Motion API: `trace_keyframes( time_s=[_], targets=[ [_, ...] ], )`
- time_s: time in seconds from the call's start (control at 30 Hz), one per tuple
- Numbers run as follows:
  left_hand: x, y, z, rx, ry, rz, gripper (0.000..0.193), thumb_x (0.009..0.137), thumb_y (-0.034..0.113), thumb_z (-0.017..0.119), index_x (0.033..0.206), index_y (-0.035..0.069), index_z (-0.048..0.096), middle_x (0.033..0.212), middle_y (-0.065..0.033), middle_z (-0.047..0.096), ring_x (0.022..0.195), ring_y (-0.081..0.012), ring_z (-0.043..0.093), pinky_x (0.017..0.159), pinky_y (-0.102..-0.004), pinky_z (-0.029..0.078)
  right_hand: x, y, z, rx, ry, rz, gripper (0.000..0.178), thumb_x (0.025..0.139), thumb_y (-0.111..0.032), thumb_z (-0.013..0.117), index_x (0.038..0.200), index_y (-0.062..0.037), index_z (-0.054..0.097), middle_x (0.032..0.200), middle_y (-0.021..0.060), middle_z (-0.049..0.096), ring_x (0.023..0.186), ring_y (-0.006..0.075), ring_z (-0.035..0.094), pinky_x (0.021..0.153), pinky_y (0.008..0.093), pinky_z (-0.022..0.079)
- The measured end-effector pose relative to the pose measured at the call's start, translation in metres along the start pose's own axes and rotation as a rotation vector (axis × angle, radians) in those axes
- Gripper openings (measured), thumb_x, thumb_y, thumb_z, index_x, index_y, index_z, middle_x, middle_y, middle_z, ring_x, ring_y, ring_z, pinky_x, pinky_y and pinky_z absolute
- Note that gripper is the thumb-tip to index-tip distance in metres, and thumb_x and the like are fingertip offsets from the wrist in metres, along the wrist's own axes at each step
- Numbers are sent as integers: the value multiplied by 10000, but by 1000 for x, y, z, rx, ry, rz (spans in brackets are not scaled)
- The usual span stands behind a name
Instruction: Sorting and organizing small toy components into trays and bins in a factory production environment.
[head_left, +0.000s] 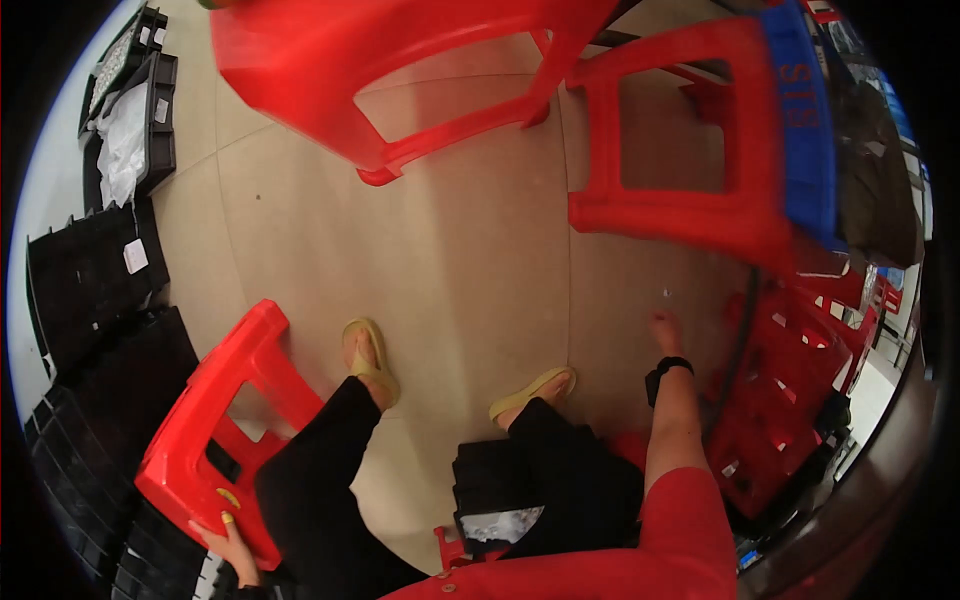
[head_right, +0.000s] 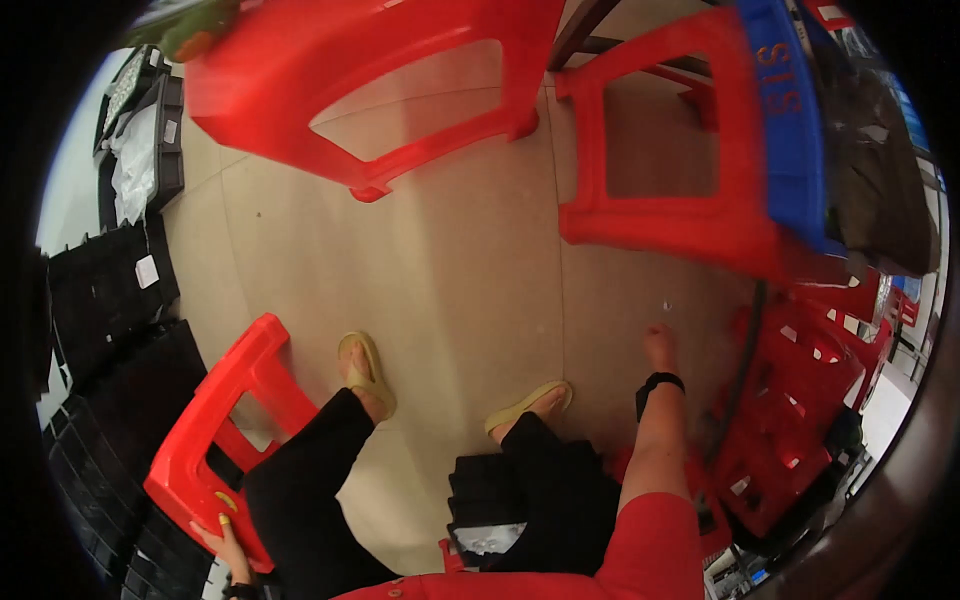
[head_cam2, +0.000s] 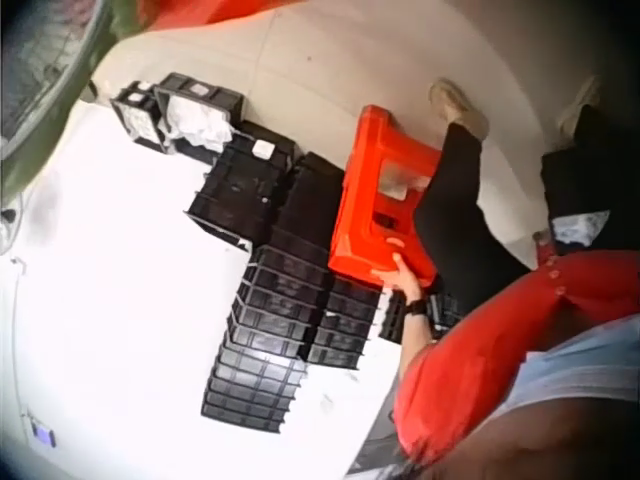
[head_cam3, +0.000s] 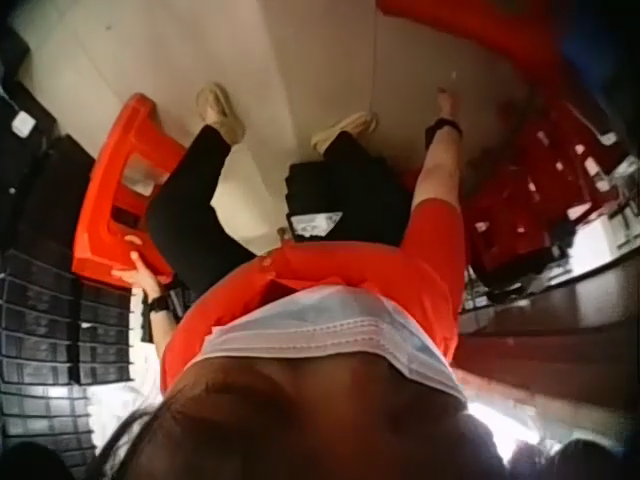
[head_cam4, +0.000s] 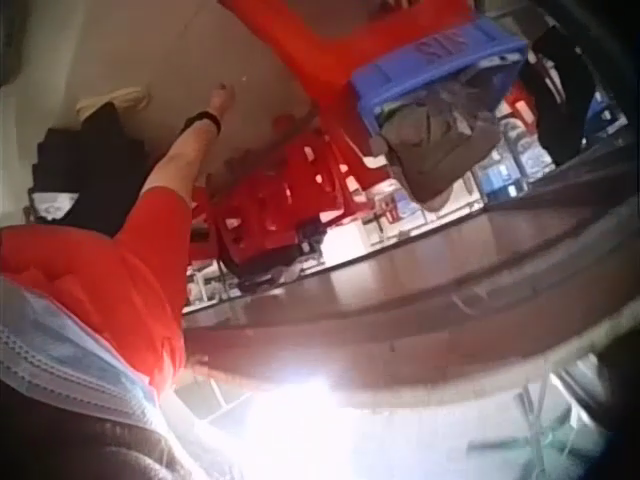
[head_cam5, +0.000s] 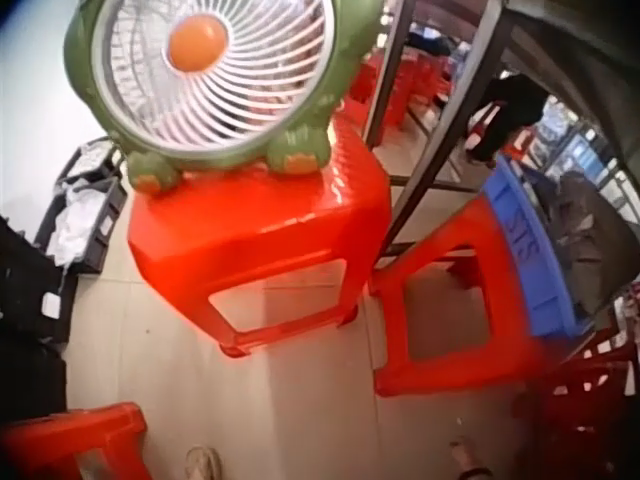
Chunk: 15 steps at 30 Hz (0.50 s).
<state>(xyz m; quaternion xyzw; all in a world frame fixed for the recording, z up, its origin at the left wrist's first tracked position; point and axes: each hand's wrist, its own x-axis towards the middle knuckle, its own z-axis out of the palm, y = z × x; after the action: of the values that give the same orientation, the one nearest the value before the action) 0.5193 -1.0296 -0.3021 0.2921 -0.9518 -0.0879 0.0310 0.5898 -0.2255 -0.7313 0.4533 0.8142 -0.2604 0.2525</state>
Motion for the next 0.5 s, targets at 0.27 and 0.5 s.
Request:
trace_keyframes(
  time_s=[0.27,0.5],
  targets=[
    [-18,28,-1,-184,70,-76,686,842,277,543,1350,39,147,1354,-145,255,1203,-254,311,1001,-344,245,100,31,10,-79,84,-38,388,778,-263,535,1084,-25,528,1003,170,581,949,318,548,816,352,431],
    [4,4,-6,-178,61,-95,678,826,223,562,1359,103,159,1363,-101,258,1225,-233,280,1012,-327,224,123,78,59,64,251,31,744,693,-209,640,1281,32,254,1353,198,224,1253,307,223,1010,408,238]
  ],
)
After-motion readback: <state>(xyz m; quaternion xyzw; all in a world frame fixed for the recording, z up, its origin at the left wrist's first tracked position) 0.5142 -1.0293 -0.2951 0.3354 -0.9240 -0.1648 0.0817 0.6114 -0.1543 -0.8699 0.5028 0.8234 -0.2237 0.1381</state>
